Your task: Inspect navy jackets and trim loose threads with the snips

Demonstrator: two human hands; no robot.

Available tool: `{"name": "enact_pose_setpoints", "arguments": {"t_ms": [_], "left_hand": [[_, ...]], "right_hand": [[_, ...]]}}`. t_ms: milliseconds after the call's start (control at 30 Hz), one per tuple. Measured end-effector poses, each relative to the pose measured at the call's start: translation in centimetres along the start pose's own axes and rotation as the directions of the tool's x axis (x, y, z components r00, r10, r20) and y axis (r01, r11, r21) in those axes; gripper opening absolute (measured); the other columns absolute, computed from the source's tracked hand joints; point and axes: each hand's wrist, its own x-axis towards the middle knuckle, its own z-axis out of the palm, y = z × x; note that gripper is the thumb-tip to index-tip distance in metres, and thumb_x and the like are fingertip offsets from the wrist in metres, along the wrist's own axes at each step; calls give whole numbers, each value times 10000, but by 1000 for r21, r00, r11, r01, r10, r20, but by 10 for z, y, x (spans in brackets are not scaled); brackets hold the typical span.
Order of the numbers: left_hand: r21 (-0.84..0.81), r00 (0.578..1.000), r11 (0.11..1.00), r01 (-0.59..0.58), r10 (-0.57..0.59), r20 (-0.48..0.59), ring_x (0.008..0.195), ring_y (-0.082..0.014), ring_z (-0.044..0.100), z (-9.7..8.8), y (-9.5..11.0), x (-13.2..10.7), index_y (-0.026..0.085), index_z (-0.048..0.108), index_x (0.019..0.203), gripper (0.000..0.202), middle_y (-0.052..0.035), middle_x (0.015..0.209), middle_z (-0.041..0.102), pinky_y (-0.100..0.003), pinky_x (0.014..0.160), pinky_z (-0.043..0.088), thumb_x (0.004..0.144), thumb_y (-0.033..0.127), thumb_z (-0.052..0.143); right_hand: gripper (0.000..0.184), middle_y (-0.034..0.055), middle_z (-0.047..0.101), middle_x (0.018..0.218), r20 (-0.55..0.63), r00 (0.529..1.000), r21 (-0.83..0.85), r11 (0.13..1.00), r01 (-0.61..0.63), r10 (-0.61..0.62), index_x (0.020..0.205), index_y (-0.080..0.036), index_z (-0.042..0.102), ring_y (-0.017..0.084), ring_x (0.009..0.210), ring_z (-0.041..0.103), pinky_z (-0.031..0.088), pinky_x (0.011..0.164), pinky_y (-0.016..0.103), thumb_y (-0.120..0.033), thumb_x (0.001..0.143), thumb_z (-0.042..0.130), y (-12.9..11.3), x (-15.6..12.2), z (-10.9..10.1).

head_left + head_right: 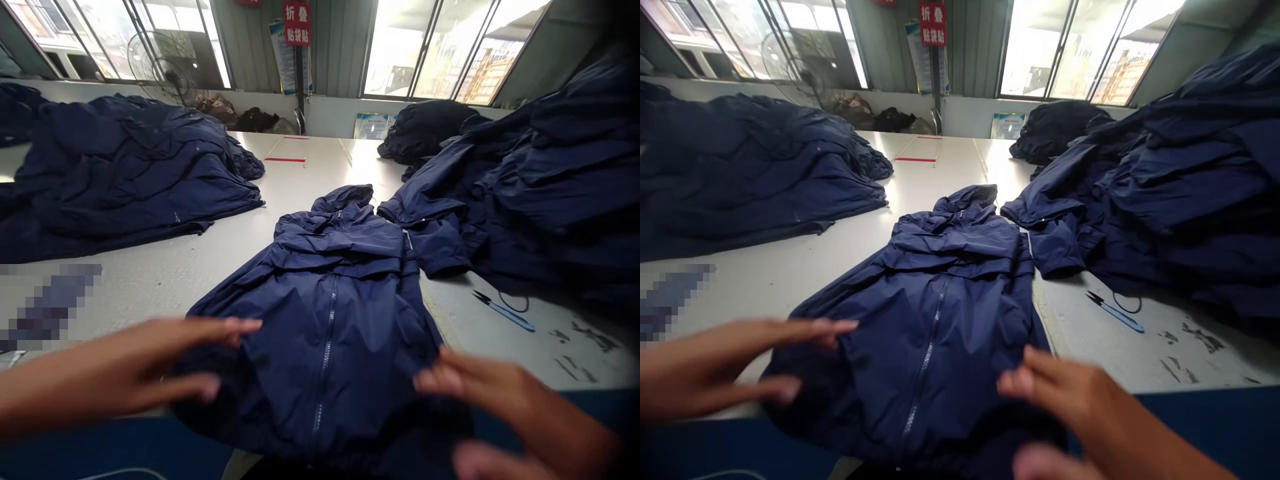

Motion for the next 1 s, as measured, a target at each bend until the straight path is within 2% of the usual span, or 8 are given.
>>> {"name": "enact_pose_setpoints", "arguments": {"t_ms": [33, 200, 333, 533, 633, 733, 833, 1000], "left_hand": [[-76, 989, 997, -33, 43, 141, 1150, -217, 760, -10, -1, 34, 546, 552, 1511, 524, 59, 1374, 753, -364, 955, 614, 987, 527, 561], [10, 991, 993, -116, 117, -62, 1354, -342, 623, -4, -5, 206, 186, 531, 1556, 690, -166, 1511, 617, -468, 1149, 491, 971, 552, 534], [-14, 980, 980, -198, 198, -15, 1500, -381, 496, 12, -2, 265, 113, 357, 1655, 998, -205, 1637, 506, -513, 1267, 356, 877, 661, 658], [-224, 931, 956, -188, 101, -350, 1590, -348, 373, 14, 9, 261, 102, 79, 1721, 1021, -246, 1718, 355, -516, 1301, 294, 1004, 717, 467], [-173, 971, 962, -210, 184, -154, 1547, -417, 428, 34, 16, 262, 151, 175, 1715, 1104, -228, 1710, 389, -612, 1291, 275, 899, 737, 634], [-156, 983, 970, -185, 186, -10, 1509, -428, 479, 52, 24, 269, 193, 233, 1702, 1054, -196, 1696, 430, -620, 1249, 352, 864, 615, 713], [-199, 987, 966, -162, 156, -49, 1474, -367, 534, 52, 28, 266, 188, 350, 1646, 854, -180, 1641, 509, -499, 1209, 446, 907, 488, 654], [-105, 996, 991, 84, -82, 30, 1363, -446, 626, 28, 27, 193, 178, 216, 1719, 1003, -237, 1604, 533, -544, 1074, 523, 941, 735, 516]], "right_hand": [[424, 84, 761, 1239, 98, 995, 4, 1000, 26, -27, 1382, -393, 699, 321, 1142, 731, 599, 914, 441, -576, 1007, 623, 5, 37, -1], [483, 161, 714, 1323, 43, 966, 138, 956, -258, 254, 1267, -180, 745, 362, 1272, 609, 428, 1144, 510, -271, 803, 843, 53, 195, 50], [168, 91, 766, 929, -93, 914, 284, 890, -356, 395, 927, -182, 769, 269, 958, 685, 509, 996, 430, -323, 904, 681, 95, 235, 85], [609, 116, 752, 1057, -381, 649, 579, 717, -387, 658, 1144, -197, 715, 282, 977, 690, 578, 917, 494, -549, 1038, 229, 149, 210, 41], [593, 95, 738, 1029, -421, 577, 666, 670, -327, 700, 1135, -223, 690, 272, 975, 699, 582, 927, 501, -602, 1028, 247, 149, 177, 40], [383, 50, 731, 1015, -441, 568, 644, 686, -339, 695, 1083, -224, 670, 244, 984, 677, 542, 1010, 455, -544, 881, 616, 141, 146, 53], [280, 48, 715, 958, -476, 576, 540, 738, -406, 665, 985, -208, 662, 259, 964, 648, 510, 1033, 475, -395, 778, 682, 143, 140, 47], [221, 101, 692, 1104, -608, 550, 382, 818, -429, 572, 1003, -205, 680, 292, 1143, 618, 405, 1144, 518, -197, 868, 505, 155, 214, -8]]}}
